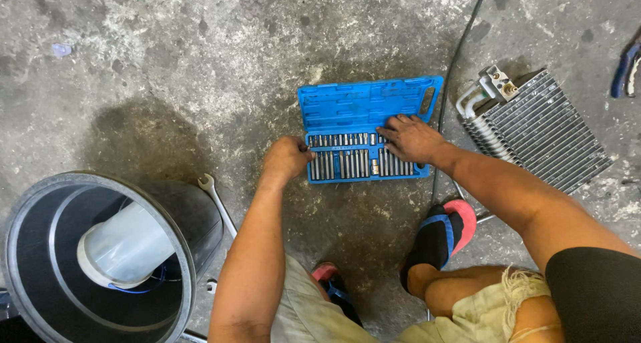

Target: The person opens a blue socket set case and selects a socket bit. They attach the bit to a T-handle wrench and use it to tighten a bolt on a metal radiator lying on the floor. The person repeats the process with another bolt on the same radiator.

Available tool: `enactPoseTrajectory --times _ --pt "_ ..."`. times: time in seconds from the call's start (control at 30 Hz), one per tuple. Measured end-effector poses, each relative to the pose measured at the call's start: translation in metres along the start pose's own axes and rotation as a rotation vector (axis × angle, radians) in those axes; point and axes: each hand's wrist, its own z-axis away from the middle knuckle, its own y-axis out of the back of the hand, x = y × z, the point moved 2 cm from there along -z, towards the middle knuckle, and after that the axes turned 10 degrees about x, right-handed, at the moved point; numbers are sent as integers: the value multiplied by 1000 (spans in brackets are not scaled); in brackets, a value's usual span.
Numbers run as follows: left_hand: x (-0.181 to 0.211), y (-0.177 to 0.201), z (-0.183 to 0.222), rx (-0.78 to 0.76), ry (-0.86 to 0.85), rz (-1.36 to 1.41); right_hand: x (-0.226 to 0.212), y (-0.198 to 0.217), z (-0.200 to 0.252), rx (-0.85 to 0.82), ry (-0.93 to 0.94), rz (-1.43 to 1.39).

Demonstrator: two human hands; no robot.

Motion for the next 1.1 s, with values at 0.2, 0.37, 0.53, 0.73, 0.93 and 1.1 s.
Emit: enactPoseTrajectory --times 0.2,0.37,0.53,0.73,0.93,1.1 --pt "7 -3 -2 -42 0 4 -1 -10 0 119 50 15" --pt "12 -7 -2 -58 0 -34 0 -12 -1 128 77 5" --pt "13 -11 -4 -40 -21 -54 1 -9 -8 122 -55 -115" --pt "13 -14 -6 -54 2 -58 -3 -10 -13 -35 117 90" --pt "20 -12 -5 -89 35 -62 -2 -4 -11 -106 219 93" --pt "22 -16 -6 -83 32 -53 -7 -12 -13 -122 209 95"
